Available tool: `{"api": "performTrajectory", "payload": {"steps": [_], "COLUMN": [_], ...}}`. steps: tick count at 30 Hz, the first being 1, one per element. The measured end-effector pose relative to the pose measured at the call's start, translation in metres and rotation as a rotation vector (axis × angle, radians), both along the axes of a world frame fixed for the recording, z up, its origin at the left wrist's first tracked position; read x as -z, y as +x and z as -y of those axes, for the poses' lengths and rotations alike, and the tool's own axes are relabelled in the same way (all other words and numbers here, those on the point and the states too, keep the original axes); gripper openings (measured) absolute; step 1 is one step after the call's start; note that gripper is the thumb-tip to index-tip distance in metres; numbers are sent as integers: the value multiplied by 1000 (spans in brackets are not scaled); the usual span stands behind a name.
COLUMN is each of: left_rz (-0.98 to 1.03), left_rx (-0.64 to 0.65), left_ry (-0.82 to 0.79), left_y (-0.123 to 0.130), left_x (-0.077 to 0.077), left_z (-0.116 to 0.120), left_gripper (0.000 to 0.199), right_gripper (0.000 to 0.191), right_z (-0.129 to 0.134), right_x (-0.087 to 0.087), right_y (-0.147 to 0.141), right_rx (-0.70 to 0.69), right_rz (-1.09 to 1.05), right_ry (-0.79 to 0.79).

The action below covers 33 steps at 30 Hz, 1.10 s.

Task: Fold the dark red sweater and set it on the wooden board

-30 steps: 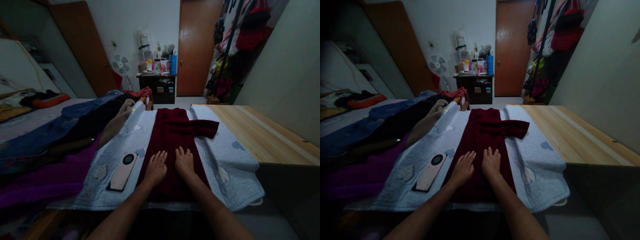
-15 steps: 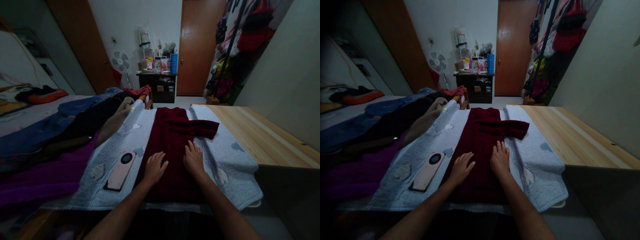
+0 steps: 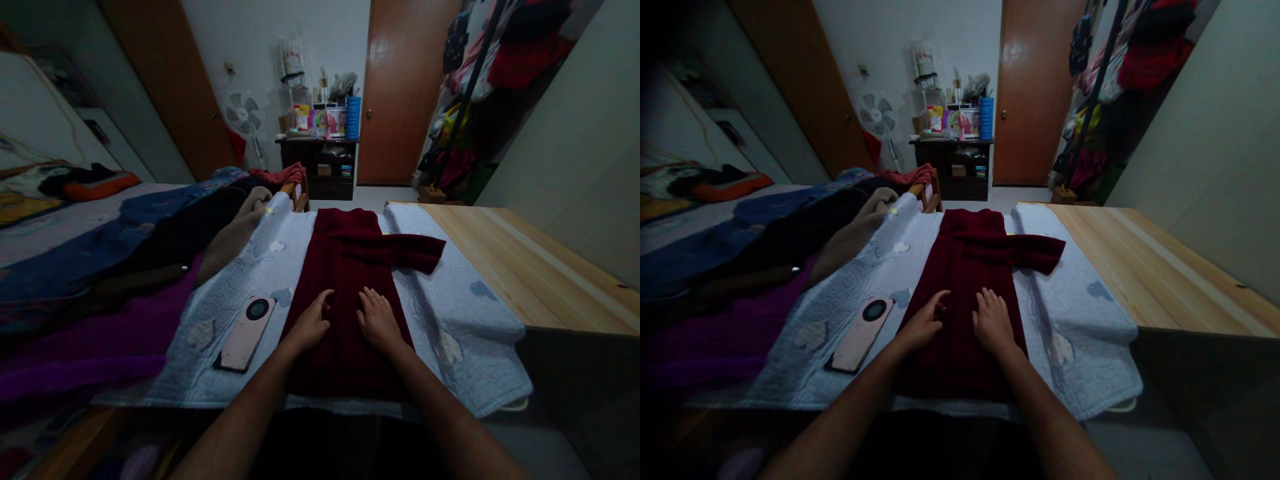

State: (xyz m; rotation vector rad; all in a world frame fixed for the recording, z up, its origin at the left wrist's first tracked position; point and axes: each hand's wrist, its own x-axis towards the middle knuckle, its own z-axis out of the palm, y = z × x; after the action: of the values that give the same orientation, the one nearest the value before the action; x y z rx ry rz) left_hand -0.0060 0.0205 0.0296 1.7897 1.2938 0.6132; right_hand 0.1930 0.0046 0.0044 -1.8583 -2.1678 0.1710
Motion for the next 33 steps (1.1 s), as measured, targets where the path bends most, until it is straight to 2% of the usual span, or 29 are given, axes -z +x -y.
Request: {"api": "performTrajectory", "payload": {"steps": [4,7,12,14,19,21,26,30,33], "left_rz": [118,50,-65,-97,-177,-172,-178,-210,-210], "left_rx": [22,65,73,52,-12,8,81,126,197], "left_ry": [29,119,212,232,210,196,152,168,250], "left_y": [-10,-10,-2,1,3,3,3,1,2], "left_x": [4,4,-2,-4,-6,-7,-8,-10,-12], "left_z": [1,9,25,28,27,27,30,35,42], "left_gripper": [70,56,39,33,11,17,17,37,53], "right_gripper": [54,65,95,91,54,49,64,72,67], "right_z": [16,37,65,69,66,66,69,71,68], "right_x": [-10,-19,-27,-28,-33,-37,-41,-36,-37], "right_y": [-2,-3,-1,0,2,2,0,0,2], "right_rx": [-99,-179,-289,-283,-196,-207,-281,-339,-355], "right_rz": [-70,-100,-143,-165,-234,-247,-222,-145,-95], "right_ry": [-105,-169,-219,-209,-178,-192,-210,-216,-198]}}
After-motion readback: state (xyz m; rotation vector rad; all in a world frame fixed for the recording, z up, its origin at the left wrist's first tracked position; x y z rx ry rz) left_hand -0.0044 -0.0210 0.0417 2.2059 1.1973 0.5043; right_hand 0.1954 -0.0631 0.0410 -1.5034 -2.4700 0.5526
